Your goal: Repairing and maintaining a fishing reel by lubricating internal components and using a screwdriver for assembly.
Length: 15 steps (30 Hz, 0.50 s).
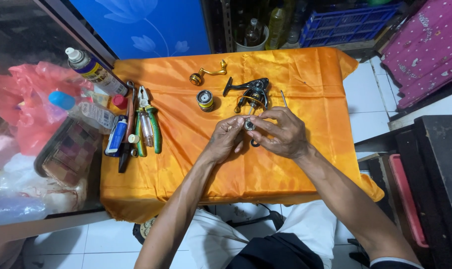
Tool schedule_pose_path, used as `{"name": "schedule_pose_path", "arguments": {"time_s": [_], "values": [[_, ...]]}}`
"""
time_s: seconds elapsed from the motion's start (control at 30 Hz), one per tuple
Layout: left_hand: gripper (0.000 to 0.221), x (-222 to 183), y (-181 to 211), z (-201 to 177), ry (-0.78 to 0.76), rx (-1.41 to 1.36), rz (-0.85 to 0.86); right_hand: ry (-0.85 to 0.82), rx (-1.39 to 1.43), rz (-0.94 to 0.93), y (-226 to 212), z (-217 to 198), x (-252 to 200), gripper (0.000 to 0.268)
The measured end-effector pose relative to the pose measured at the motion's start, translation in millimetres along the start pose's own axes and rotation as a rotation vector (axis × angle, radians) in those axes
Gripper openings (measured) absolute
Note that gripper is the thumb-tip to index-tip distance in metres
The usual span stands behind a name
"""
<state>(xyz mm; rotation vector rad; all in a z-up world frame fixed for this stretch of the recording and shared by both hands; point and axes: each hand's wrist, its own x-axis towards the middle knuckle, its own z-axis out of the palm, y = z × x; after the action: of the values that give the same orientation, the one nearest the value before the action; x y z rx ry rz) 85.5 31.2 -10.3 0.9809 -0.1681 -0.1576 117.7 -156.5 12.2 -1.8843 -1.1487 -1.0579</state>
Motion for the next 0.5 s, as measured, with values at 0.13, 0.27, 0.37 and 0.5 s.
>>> {"name": "schedule_pose_path", "arguments": {"time_s": [0.13, 0.27, 0.37, 0.5], "values": [[0.03, 0.3, -0.9, -0.6, -0.01, 0.003, 0.005, 0.001, -0.042, -0.046, 2.7, 0.2, -2.4, 0.026], [0.032, -1.1, 1.8, 2.4, 0.008, -0.013, 0.008, 0.017, -0.028, -0.045, 1.8, 1.3, -5.2, 0.012], [0.033, -1.5, 0.9, 5.0, 0.0, -0.034, 0.012, -0.008, -0.01, -0.065, 2.8, -0.2, -8.1, 0.009], [0.033, -0.9, 2.9, 6.9, -0.01, -0.053, 0.031, -0.028, -0.028, -0.08, 1.6, -1.1, -4.2, 0.007]]}}
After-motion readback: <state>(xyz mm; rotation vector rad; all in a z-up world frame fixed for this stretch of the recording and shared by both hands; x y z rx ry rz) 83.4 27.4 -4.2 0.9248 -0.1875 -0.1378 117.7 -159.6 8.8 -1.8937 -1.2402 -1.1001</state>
